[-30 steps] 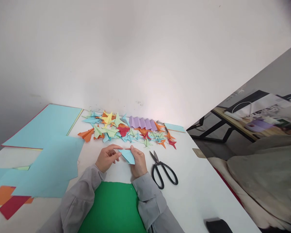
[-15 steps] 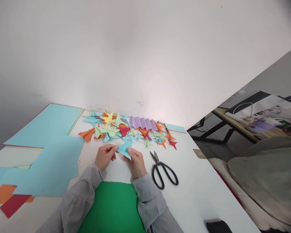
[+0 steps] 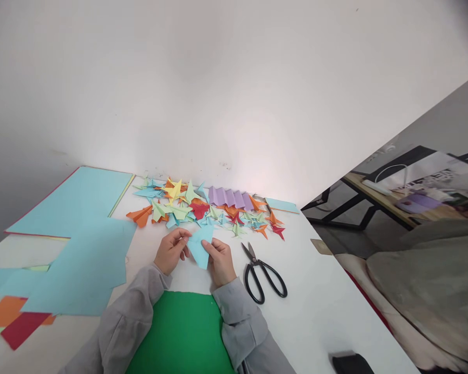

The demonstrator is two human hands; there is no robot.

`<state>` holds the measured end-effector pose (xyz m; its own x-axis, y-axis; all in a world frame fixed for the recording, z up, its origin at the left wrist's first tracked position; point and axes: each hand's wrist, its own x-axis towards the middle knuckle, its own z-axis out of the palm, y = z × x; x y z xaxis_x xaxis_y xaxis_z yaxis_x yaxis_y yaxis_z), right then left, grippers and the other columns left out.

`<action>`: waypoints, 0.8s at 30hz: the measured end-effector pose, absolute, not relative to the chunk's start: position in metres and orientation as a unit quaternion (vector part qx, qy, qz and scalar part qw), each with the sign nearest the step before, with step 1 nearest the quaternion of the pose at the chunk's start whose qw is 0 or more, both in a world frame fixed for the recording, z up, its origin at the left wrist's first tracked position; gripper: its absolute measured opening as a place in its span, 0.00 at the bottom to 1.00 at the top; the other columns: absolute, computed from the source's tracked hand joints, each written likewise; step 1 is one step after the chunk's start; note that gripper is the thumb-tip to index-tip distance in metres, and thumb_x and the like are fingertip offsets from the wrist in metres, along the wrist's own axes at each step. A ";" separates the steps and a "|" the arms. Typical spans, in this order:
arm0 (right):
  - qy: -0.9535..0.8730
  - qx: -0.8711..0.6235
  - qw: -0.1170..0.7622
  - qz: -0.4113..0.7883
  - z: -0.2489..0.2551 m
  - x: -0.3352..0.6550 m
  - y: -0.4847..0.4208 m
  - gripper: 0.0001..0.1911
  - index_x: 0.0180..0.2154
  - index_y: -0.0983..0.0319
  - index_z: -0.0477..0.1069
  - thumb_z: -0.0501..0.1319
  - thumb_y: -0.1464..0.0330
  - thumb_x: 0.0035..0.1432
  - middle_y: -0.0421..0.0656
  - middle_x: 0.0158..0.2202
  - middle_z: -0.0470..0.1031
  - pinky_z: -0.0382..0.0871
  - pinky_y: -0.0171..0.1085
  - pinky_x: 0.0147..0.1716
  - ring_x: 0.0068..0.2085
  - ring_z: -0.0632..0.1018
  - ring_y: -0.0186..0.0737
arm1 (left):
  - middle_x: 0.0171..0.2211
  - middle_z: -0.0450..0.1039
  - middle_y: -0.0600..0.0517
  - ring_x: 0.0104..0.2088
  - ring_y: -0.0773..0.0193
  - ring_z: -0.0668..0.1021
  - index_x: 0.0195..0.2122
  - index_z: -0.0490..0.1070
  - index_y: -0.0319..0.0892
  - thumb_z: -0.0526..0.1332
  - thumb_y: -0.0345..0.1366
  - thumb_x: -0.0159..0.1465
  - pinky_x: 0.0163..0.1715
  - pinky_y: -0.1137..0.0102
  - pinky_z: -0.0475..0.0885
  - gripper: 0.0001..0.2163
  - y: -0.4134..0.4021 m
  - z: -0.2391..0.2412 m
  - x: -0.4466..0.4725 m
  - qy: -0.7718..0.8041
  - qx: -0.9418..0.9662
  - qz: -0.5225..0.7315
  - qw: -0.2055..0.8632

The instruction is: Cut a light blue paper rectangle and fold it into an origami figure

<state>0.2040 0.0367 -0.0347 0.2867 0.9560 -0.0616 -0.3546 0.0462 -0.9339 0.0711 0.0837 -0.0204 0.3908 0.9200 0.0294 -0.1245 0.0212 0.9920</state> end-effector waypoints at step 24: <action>-0.401 -0.499 0.601 0.480 -0.029 0.203 0.033 0.15 0.20 0.63 0.74 0.64 0.57 0.46 0.37 0.16 0.68 0.60 0.33 0.22 0.21 0.66 0.32 | 0.19 0.70 0.54 0.21 0.70 0.68 0.22 0.74 0.38 0.68 0.42 0.42 0.21 0.75 0.63 0.12 0.090 -0.019 0.068 0.424 0.462 0.481 0.612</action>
<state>0.2035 0.0329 -0.0295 0.2192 0.9757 0.0032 -0.1770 0.0430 -0.9833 0.0682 0.0903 -0.0186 0.1773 0.9814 -0.0741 -0.1969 0.1092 0.9743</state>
